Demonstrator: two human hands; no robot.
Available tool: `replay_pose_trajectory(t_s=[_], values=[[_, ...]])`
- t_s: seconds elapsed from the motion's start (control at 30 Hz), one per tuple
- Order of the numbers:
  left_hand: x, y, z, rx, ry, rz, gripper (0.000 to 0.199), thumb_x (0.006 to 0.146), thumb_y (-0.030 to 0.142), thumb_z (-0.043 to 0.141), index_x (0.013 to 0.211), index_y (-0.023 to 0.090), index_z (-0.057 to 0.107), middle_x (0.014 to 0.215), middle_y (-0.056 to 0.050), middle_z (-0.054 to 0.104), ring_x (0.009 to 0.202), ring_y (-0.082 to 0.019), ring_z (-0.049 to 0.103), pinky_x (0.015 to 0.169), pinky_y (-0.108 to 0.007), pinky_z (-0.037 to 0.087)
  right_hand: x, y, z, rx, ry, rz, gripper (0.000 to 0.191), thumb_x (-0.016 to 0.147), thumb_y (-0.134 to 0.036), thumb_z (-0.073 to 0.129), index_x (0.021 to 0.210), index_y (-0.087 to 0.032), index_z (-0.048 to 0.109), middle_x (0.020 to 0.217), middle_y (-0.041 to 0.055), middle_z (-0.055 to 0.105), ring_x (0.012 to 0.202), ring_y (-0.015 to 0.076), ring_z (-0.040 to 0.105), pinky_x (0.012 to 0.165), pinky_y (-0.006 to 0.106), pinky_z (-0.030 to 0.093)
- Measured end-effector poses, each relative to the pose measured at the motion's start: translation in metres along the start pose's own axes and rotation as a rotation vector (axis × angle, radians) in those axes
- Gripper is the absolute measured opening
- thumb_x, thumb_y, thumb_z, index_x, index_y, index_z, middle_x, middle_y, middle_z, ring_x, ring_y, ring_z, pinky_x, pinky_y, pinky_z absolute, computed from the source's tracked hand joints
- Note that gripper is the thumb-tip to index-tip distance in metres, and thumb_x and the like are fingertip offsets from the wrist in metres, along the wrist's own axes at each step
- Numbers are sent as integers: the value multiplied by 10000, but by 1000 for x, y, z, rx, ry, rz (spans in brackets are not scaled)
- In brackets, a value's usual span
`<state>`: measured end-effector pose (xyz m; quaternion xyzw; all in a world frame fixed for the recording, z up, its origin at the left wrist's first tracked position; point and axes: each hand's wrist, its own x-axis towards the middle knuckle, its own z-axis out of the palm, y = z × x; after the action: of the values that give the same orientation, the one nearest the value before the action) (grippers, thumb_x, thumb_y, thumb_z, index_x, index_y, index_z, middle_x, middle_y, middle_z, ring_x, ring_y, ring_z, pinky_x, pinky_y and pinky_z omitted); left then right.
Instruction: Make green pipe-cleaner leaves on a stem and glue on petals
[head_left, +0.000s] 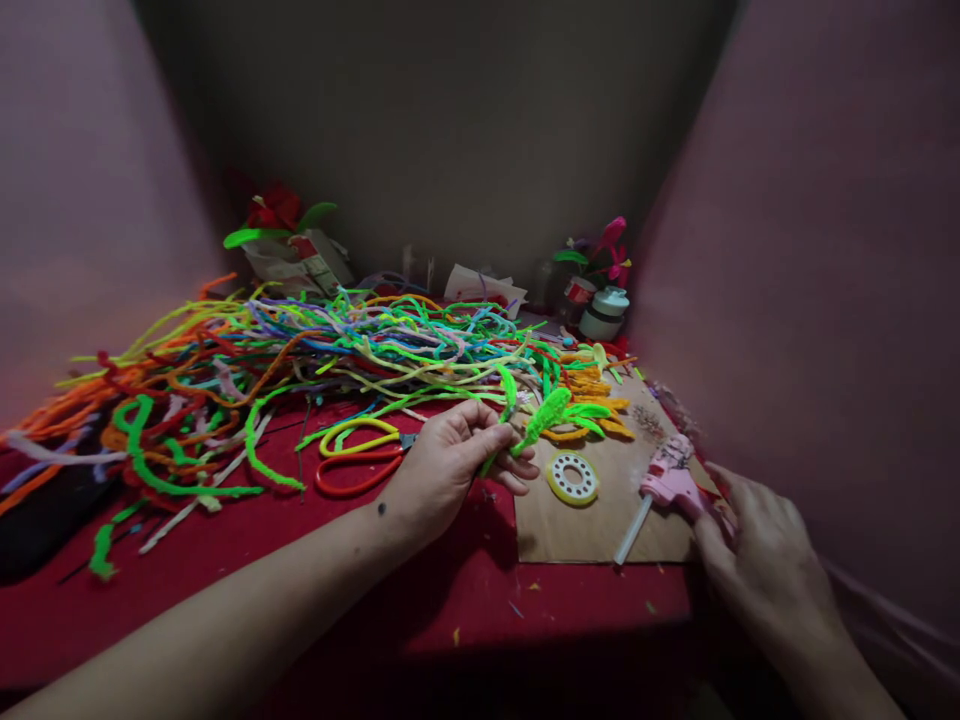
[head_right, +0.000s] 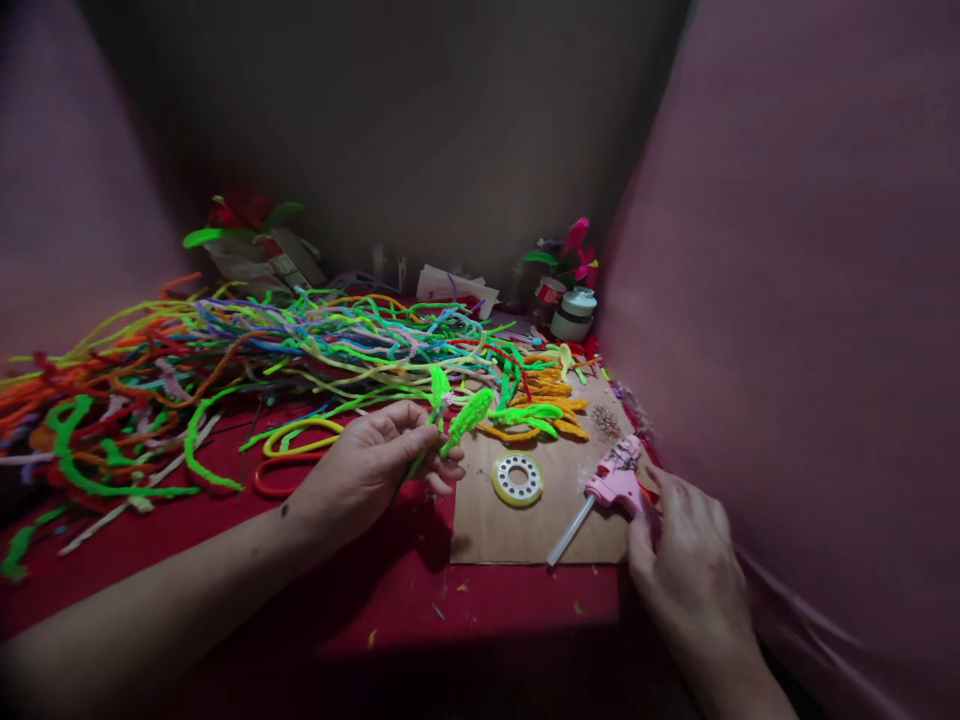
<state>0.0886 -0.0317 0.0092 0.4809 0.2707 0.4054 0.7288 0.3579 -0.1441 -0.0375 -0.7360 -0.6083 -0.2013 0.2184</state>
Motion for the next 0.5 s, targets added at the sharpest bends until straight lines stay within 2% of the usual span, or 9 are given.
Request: replay_pose_trajectory(t_s=[0.1,0.2,0.3,0.37,0.5], values=[[-1,-1,0,15,-2,7,130,820,221,572,752,146,491,727,-79,700,593,-173,675,520,-253,545,-8,12,7,-42,-141,34,402,804,-219,435,1183,-95,483,1015,166,592,914,311,551,809,444,471],[-1,-1,1,29,-2,21,130,823,213,567,742,141,496,731,-75,699,562,-159,666,520,-248,542,-7,11,14,-61,-149,56,415,810,-228,430,1200,-97,487,996,154,586,918,301,556,810,425,474],[-1,1,2,25,-6,26,145,817,229,575,732,138,500,704,-77,695,557,-165,663,519,-259,542,-4,8,18,-67,-96,55,402,807,-245,432,1180,-122,518,965,142,576,895,297,566,773,412,486],[-1,2,2,11,-7,27,163,810,250,585,729,137,501,692,-77,693,549,-166,660,516,-265,540,-5,8,16,-33,-17,22,405,804,-262,429,1170,-120,529,959,144,567,881,295,568,764,412,488],[-1,4,3,-14,17,35,176,793,252,606,722,138,493,687,-63,688,544,-165,656,501,-261,529,-8,3,0,196,130,-10,390,803,-342,469,1125,-141,564,960,129,577,824,264,592,704,370,507]])
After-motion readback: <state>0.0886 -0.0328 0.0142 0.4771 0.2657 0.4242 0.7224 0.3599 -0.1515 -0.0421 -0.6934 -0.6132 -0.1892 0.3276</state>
